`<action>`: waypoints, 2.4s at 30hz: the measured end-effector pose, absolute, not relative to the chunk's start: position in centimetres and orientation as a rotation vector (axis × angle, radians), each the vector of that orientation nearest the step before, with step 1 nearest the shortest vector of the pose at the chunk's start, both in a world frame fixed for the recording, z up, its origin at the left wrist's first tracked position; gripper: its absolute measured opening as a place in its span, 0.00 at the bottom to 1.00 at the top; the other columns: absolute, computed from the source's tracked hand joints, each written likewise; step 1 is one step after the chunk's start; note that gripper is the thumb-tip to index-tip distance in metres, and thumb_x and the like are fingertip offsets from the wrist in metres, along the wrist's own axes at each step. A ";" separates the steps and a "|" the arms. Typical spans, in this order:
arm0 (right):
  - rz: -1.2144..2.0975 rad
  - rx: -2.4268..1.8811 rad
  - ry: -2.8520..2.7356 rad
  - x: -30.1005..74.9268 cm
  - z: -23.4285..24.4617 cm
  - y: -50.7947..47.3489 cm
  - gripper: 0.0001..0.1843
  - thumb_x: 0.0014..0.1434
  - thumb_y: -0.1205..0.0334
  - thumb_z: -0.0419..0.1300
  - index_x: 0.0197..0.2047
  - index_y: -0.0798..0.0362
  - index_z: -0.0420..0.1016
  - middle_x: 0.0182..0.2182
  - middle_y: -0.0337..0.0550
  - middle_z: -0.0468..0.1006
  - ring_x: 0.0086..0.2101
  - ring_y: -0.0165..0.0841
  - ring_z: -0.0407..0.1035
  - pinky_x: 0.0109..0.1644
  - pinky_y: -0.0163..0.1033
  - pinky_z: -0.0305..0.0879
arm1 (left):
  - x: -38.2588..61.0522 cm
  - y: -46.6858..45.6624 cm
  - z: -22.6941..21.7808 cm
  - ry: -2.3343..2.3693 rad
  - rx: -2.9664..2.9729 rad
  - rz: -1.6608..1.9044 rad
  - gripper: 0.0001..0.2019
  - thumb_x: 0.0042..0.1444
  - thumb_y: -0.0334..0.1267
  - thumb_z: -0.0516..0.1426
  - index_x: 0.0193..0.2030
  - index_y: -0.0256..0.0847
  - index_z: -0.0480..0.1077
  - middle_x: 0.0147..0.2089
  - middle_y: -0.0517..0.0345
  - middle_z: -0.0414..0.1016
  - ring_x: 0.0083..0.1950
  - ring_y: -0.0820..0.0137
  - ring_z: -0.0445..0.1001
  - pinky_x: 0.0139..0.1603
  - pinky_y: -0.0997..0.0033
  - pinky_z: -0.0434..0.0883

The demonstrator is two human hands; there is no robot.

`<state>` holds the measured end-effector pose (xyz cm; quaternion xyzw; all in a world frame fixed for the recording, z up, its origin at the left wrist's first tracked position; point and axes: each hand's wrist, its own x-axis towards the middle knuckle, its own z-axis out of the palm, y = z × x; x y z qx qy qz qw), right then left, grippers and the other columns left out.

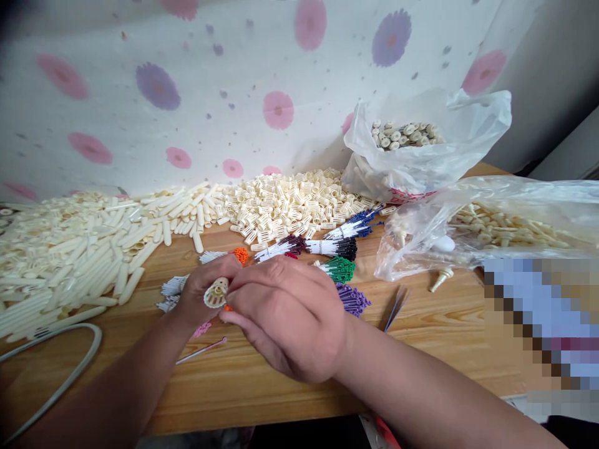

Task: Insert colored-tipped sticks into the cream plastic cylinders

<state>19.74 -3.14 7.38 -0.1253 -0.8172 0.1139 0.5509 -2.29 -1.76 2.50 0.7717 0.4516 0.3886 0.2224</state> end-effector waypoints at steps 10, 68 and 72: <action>0.185 -0.433 -1.964 18.8 5.3 -1.2 0.07 0.59 0.71 0.56 0.41 0.54 0.73 0.36 0.47 0.76 0.37 0.34 0.70 0.40 0.41 0.69 | -3.2 -1.8 2.7 1.233 2.410 1.059 0.25 0.62 0.56 0.43 0.45 0.40 0.70 0.40 0.49 0.71 0.43 0.63 0.69 0.44 0.64 0.67; 0.033 -1.028 -2.924 1.3 4.2 2.7 0.16 0.62 0.70 0.47 0.47 0.59 0.73 0.46 0.59 0.76 0.45 0.46 0.73 0.44 0.48 0.70 | -11.4 4.0 -1.1 1.491 0.972 1.915 0.20 0.55 0.56 0.52 0.29 0.39 0.64 0.20 0.66 0.57 0.19 0.78 0.54 0.19 0.77 0.52; -0.014 -1.086 -2.839 6.2 4.9 2.9 0.14 0.61 0.73 0.47 0.46 0.60 0.71 0.40 0.57 0.77 0.39 0.42 0.74 0.39 0.45 0.69 | -10.3 2.8 0.5 1.488 1.116 1.789 0.17 0.50 0.52 0.60 0.29 0.38 0.66 0.21 0.67 0.59 0.21 0.77 0.56 0.21 0.78 0.55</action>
